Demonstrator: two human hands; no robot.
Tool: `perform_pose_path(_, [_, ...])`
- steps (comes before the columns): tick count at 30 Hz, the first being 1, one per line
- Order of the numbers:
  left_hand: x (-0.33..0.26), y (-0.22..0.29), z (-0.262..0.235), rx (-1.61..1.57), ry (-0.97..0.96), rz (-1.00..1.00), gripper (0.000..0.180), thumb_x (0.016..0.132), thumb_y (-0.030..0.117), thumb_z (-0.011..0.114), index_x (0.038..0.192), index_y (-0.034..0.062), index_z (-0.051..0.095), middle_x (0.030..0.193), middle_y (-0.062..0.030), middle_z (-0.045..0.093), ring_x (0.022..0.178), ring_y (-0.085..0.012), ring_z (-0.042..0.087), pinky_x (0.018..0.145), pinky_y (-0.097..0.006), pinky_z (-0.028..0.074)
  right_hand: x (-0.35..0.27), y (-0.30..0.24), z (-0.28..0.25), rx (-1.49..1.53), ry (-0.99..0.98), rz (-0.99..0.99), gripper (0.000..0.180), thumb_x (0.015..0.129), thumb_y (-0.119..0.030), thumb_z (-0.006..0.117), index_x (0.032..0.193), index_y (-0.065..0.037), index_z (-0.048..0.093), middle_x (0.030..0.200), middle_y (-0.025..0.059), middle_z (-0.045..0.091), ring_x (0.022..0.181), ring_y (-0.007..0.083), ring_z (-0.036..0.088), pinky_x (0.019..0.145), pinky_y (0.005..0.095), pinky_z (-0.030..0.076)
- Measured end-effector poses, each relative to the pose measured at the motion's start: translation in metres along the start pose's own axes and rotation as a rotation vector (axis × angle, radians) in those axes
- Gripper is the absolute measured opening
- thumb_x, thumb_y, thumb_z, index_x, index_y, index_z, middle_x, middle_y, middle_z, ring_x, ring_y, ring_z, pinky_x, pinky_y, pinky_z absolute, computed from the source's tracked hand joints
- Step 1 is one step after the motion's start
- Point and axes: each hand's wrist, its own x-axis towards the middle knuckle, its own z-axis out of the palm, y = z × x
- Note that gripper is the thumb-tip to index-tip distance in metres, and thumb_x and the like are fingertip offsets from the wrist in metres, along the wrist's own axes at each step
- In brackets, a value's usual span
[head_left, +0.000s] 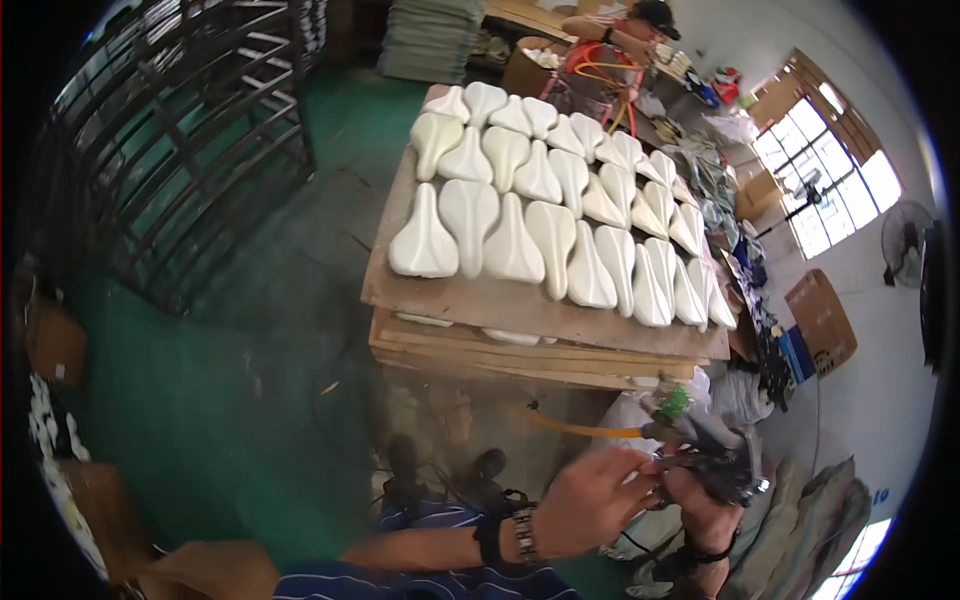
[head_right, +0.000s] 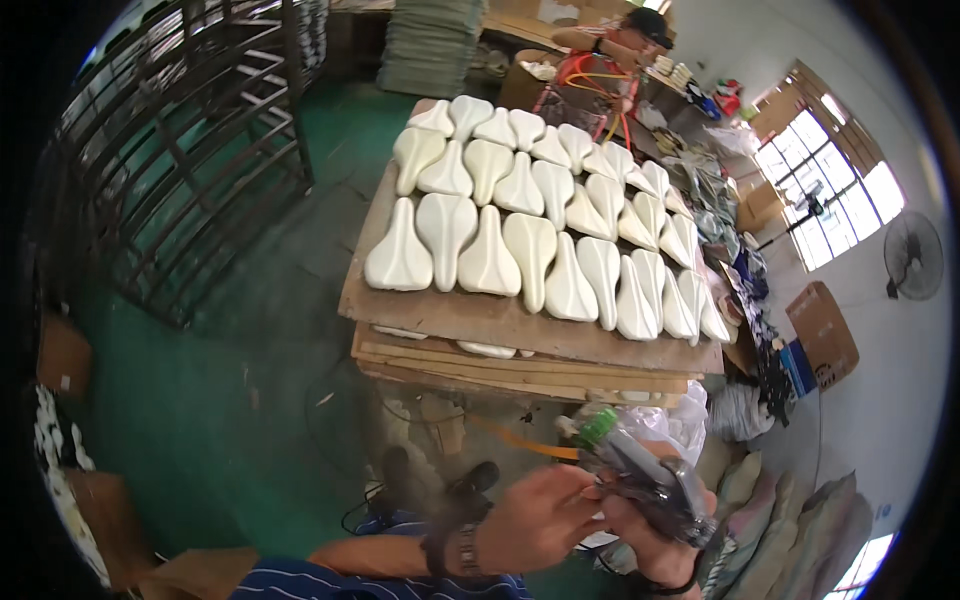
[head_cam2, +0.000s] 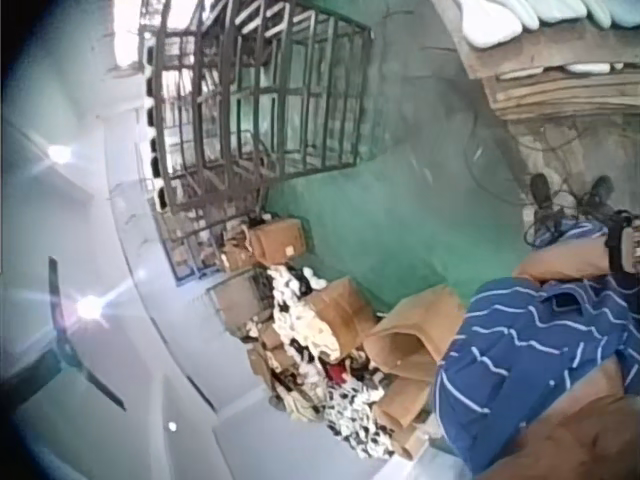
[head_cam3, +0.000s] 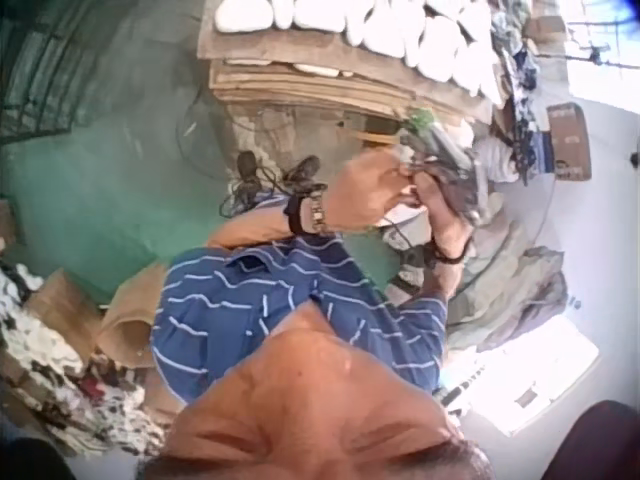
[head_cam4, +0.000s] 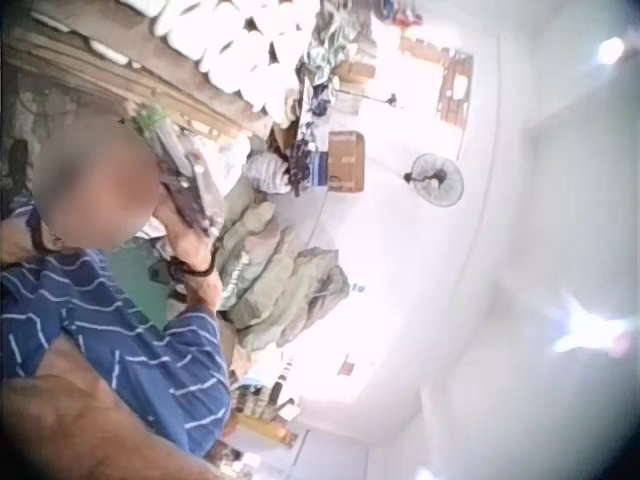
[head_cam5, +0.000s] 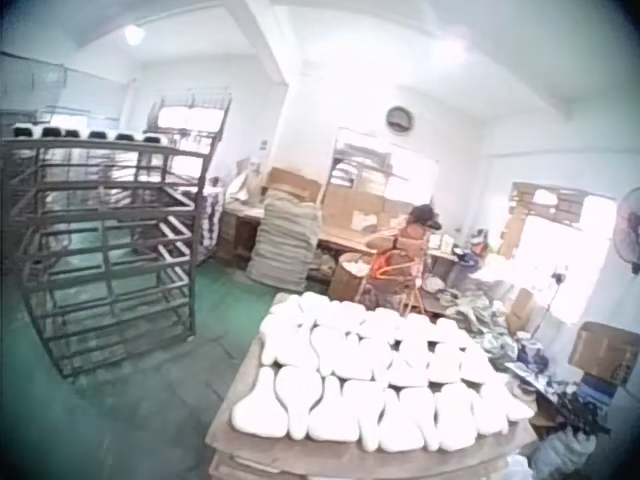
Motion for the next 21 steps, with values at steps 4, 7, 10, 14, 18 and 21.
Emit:
perform_pose_path(4, [0.027,-0.013,-0.035,0.069,0.227,-0.009,0.086,0.078,0.037,0.086,0.146,0.0065,0.043,0.113,-0.0171,0.065,0.104,-0.0421,0.064,0.089,-0.043,0.051,0.003,-0.039,0.015,0.204,0.032,0.051,0.094,0.083,-0.021,0.085,0.154,0.001,0.028,0.114,0.0208,0.067,0.099,0.03,0.07,0.073,0.0436,0.065])
perform_pose_path(7, [0.018,-0.042,-0.016,-0.394,-0.029,-0.169,0.104,0.069,0.04,0.093,0.151,0.0066,0.038,0.12,-0.0153,0.065,0.105,-0.0355,0.067,0.1,-0.04,0.049,0.025,-0.066,0.034,0.257,0.08,-0.103,0.094,0.084,-0.022,0.084,0.154,0.001,0.025,0.11,0.0205,0.065,0.091,0.0277,0.069,0.056,0.0355,0.058])
perform_pose_path(10, [0.001,-0.096,0.002,-0.572,-0.421,-0.344,0.085,0.072,0.031,0.093,0.141,0.0029,0.052,0.125,-0.0116,0.067,0.109,-0.0263,0.068,0.099,-0.038,0.049,0.051,-0.074,0.041,0.187,0.072,-0.349,0.072,0.087,-0.018,0.079,0.145,0.005,0.04,0.106,0.0138,0.062,0.08,0.0159,0.064,0.038,0.0177,0.04])
perform_pose_path(14, [-0.006,-0.129,0.012,-0.682,-0.623,-0.461,0.054,0.079,0.021,0.088,0.125,0.0019,0.066,0.103,-0.0071,0.075,0.098,-0.0158,0.069,0.09,-0.032,0.052,0.087,-0.084,0.029,0.27,0.051,-0.573,0.059,0.089,-0.013,0.073,0.139,0.0,0.044,0.105,0.0157,0.062,0.08,0.0149,0.061,0.042,0.0169,0.036])
perform_pose_path(18, [0.003,-0.169,-0.02,-0.709,-0.575,-0.752,0.028,0.088,0.018,0.08,0.109,0.0019,0.072,0.079,-0.0002,0.072,0.075,-0.0087,0.065,0.071,-0.028,0.052,0.128,-0.103,0.047,0.224,-0.064,-0.652,0.055,0.092,-0.008,0.066,0.141,-0.001,0.041,0.111,0.0167,0.061,0.09,0.0154,0.058,0.045,0.0164,0.037])
perform_pose_path(21, [-0.007,-0.205,-0.036,-0.347,-0.445,-0.54,0.024,0.09,0.026,0.079,0.097,0.0036,0.074,0.076,-0.0008,0.07,0.068,-0.0084,0.06,0.065,-0.028,0.05,0.129,-0.13,0.023,0.021,-0.069,-0.71,0.05,0.097,-0.004,0.056,0.144,0.002,0.041,0.126,0.0155,0.059,0.1,0.0142,0.054,0.05,0.0147,0.039])
